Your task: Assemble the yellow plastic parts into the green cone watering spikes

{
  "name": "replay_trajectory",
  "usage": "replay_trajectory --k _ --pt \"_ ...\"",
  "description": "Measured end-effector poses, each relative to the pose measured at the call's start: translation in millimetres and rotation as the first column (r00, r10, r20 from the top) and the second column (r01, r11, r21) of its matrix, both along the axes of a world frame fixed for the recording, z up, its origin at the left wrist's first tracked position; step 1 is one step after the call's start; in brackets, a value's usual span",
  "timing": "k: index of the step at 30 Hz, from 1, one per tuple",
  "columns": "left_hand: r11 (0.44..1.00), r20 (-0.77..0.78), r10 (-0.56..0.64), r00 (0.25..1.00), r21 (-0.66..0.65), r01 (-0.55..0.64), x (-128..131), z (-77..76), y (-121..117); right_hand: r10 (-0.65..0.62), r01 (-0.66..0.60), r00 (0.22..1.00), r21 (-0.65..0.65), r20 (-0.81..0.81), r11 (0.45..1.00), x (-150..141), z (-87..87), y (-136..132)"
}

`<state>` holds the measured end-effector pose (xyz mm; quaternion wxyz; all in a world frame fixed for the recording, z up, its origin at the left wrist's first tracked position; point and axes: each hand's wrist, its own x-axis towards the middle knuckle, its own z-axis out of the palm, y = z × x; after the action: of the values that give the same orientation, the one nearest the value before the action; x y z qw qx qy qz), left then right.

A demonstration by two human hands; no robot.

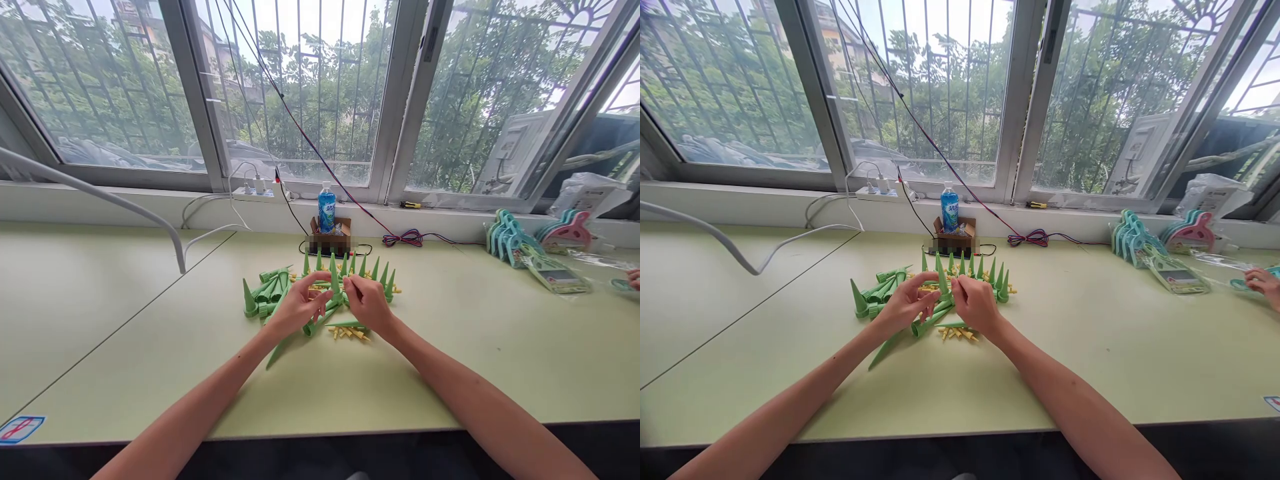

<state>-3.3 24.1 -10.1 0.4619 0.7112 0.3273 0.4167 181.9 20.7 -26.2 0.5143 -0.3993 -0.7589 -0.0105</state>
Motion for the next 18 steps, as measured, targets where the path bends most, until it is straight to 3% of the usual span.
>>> replay_trajectory --k 5,13,18 --pt "0.995 0.092 0.102 0.99 -0.011 -0.102 2.3 5.0 -2.1 -0.025 0.024 0.997 -0.018 -0.069 1.0 1.0 -0.1 0.0" --pt "0.983 0.082 -0.016 0.996 -0.179 0.03 2.1 7.6 -3.9 0.133 -0.133 0.991 -0.009 -0.026 0.991 2.3 -0.1 -1.1" --pt "0.974 0.078 -0.015 0.997 -0.223 0.032 1.6 11.1 -5.8 0.163 -0.163 0.987 -0.008 -0.001 0.987 2.5 0.9 -0.7"
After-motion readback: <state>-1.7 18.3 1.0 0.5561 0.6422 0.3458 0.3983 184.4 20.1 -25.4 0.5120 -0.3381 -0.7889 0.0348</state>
